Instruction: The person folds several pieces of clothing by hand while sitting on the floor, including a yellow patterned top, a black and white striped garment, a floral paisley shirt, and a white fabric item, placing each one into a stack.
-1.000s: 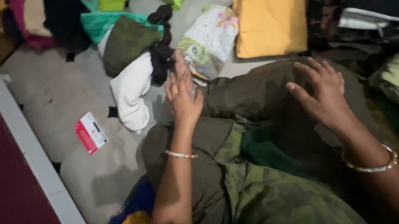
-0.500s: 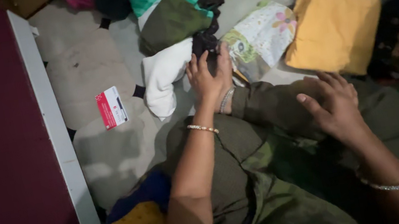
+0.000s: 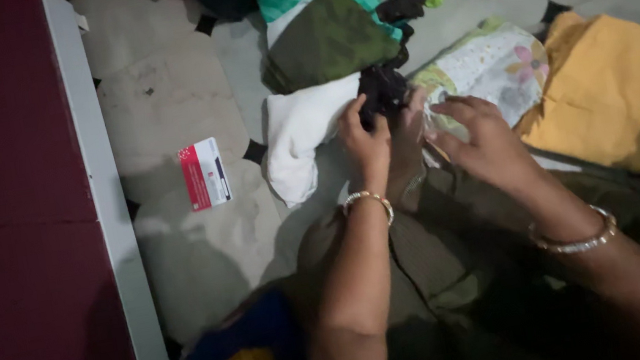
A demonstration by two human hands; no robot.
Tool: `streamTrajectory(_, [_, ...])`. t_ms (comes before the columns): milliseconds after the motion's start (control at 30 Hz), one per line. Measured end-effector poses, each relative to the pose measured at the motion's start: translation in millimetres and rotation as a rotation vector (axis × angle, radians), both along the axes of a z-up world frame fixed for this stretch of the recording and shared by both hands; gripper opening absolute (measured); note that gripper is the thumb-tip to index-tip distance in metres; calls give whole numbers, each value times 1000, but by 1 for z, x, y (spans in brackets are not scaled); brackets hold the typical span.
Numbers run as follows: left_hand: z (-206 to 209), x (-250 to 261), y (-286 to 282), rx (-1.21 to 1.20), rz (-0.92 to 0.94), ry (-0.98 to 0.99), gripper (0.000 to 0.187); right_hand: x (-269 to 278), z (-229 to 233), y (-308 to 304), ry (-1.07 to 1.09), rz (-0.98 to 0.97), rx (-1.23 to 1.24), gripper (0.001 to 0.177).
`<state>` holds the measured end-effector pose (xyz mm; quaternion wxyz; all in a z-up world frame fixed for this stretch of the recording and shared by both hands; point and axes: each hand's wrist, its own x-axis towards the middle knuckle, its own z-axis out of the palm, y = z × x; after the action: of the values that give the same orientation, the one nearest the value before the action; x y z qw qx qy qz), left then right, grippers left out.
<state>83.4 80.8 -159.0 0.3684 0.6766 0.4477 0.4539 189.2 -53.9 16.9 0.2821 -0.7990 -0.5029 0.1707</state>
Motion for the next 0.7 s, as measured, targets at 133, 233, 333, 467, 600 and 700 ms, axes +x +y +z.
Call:
streamTrajectory(133, [15,1,-8,-105,2,-47,37,22,-34,56,323,-19,65,43])
streamTrajectory(233, [27,2,-6,-50,-8,-71,36,39,-71,101,555,-142,152,41])
streamTrajectory(333, [37,1,-9,-243,33,-108,34,55,-104,145,553,-223,247,46])
streamTrajectory(467, [46,1,-6,-398,66,-159,33,63,-119,186,676,-401,135,61])
streamTrajectory(600, [49,-2,-8,-332,29,-141,33,58,-125,208,740,-496,70,68])
streamTrajectory(700, [48,-2,-7,-371,8,-129,32,54,-133,217,802,-441,107,75])
